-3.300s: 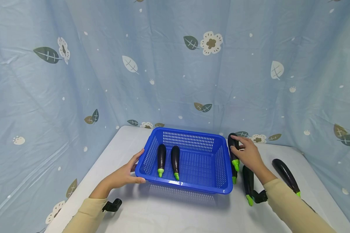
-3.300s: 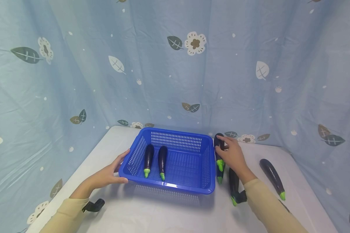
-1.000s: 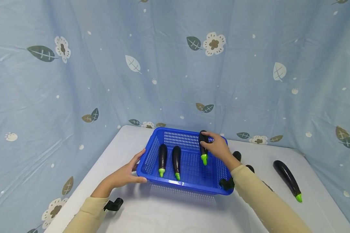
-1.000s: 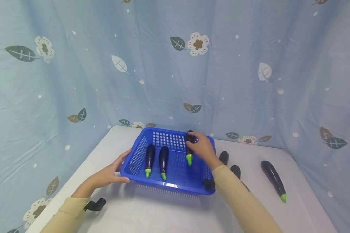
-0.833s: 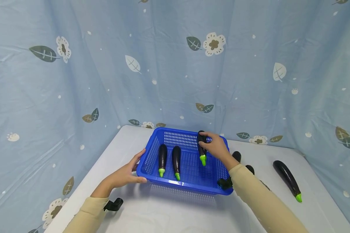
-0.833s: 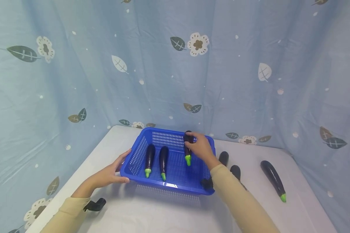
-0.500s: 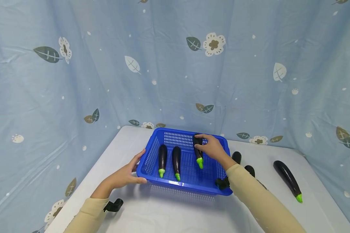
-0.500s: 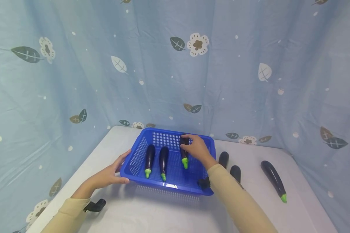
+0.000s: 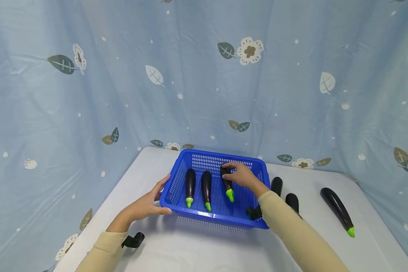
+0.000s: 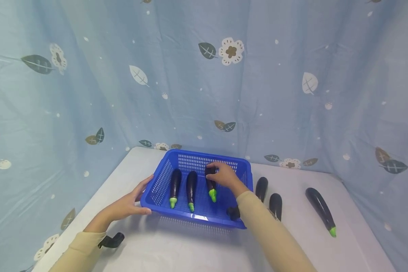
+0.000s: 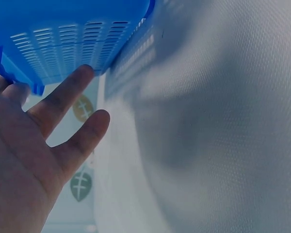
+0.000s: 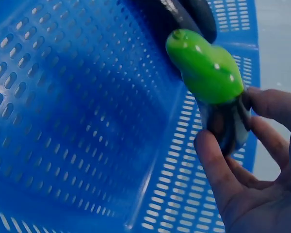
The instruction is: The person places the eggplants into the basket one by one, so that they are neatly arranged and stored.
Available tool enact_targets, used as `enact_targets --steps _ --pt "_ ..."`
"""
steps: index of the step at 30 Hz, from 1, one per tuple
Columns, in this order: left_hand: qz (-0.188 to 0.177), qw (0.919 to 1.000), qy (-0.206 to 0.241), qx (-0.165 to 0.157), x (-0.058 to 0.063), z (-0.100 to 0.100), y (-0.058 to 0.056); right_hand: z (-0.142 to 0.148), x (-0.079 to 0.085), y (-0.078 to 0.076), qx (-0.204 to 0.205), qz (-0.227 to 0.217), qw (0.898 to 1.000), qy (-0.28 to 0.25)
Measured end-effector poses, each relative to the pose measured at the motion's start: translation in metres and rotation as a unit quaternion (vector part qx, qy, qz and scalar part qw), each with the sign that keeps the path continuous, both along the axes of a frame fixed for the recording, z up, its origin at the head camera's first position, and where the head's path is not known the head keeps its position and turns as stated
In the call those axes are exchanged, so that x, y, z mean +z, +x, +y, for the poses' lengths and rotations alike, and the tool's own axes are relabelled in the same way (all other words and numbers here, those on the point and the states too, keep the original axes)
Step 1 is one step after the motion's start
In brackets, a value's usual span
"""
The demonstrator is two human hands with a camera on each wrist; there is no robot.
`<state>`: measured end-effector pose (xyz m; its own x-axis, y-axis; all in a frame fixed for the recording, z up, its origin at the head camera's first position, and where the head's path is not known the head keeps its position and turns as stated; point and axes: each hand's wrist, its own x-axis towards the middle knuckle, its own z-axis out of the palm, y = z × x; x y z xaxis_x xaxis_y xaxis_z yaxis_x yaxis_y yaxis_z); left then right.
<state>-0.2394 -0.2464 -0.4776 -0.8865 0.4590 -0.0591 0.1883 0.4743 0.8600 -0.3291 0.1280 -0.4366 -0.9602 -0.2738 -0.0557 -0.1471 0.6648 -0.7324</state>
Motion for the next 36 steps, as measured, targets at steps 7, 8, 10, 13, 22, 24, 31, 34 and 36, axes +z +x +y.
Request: enact_targets --steps 7,8,10,13,22,24,31,34,36 --pt "0.006 1.0000 0.000 0.000 -0.002 0.001 0.001 -0.011 -0.010 0.000 0.010 -0.026 0.999 -0.017" --pt "0.008 1.0000 0.001 -0.001 -0.002 0.000 0.000 -0.013 -0.011 0.000 0.009 -0.027 0.999 -0.015" --pt "0.009 1.0000 0.002 -0.002 -0.001 0.000 0.000 -0.016 -0.011 -0.001 0.011 -0.029 0.999 -0.008" --pt "0.009 1.0000 0.002 -0.004 -0.001 0.001 -0.001 -0.019 -0.012 -0.002 0.019 -0.028 0.999 0.003" --pt "0.001 1.0000 -0.001 0.001 0.001 0.001 -0.001 -0.027 -0.016 -0.005 0.045 -0.028 0.998 0.026" --pt "-0.001 1.0000 -0.002 0.001 0.002 0.001 -0.001 -0.029 -0.016 -0.005 0.054 -0.026 0.998 0.033" --pt "0.004 1.0000 -0.003 0.001 0.001 0.001 -0.001 -0.030 -0.013 -0.002 0.070 -0.039 0.996 0.034" --pt "0.003 1.0000 -0.002 0.001 0.001 0.001 -0.001 -0.030 -0.014 -0.001 0.071 -0.037 0.996 0.034" --pt "0.002 1.0000 -0.001 0.002 0.001 0.002 -0.001 -0.029 -0.014 -0.001 0.071 -0.036 0.996 0.037"
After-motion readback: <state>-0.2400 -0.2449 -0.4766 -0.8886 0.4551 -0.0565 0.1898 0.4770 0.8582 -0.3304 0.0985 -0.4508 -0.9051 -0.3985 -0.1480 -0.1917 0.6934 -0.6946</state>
